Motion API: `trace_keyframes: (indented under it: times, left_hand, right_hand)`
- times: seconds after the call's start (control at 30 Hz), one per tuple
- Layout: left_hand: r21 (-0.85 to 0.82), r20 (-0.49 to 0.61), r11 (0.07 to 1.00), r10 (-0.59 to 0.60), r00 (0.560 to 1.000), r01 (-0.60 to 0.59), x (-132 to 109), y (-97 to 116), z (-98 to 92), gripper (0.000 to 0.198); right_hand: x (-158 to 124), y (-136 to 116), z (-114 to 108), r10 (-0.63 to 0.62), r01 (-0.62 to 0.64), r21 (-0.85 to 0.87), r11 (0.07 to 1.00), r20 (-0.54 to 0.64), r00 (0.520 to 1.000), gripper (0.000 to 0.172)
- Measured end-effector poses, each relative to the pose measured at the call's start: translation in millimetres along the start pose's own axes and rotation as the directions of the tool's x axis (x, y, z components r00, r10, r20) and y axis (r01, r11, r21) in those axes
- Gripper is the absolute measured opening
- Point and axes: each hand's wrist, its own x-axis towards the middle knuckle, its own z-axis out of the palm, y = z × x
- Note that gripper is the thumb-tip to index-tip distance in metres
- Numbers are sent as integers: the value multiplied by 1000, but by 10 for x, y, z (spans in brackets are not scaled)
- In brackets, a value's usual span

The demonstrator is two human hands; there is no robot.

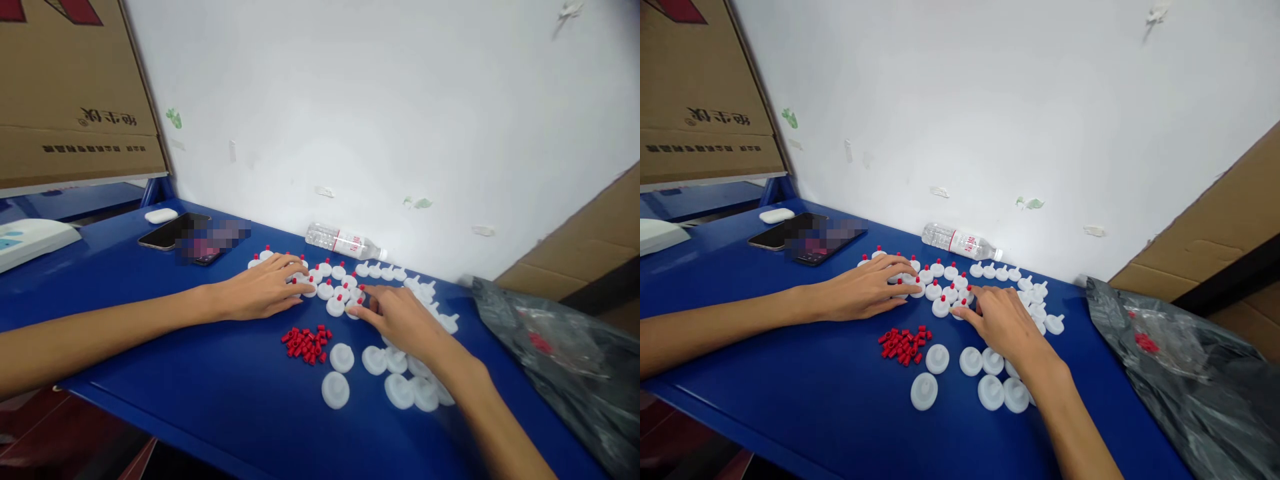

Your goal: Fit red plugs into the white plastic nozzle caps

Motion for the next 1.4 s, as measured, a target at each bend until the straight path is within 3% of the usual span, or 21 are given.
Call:
trace_keyframes:
  times: [0.17,0.33,0.57,0.73,0.83,1.13,1.27,1.4]
  left_hand:
    - [18,8,1000,-6,1000,6,4,1,-1,35]
    - [22,14,1000,-14,1000,13,1,19,-29,46]
    - [4,-13,1000,-21,1000,21,-11,33,-69,47]
    - [-29,-64,999,-35,997,33,-31,20,-57,41]
    - [-47,-95,998,-45,994,40,-46,21,-51,38]
    - [-17,-95,1000,-27,995,26,-45,14,-44,37]
    - [-89,-113,996,-39,993,29,-46,24,-42,32]
    - [-327,-228,941,-166,959,86,-54,48,-35,26]
  right_hand:
    - [9,-17,-2,3,-3,29,1000,2,1000,37]
    - [76,-76,-13,9,-9,15,1000,26,1000,43]
    - [445,-263,-1,-22,22,-45,999,5,1000,42]
    - [612,-205,-115,6,-19,-107,994,-126,992,51]
    - [576,-57,-170,66,-103,-154,983,-231,971,55]
    - [362,182,82,27,-51,-154,987,-158,987,53]
    - [330,164,-83,10,-40,-141,989,-208,978,50]
    - [224,55,-287,36,-82,-138,987,-312,949,45]
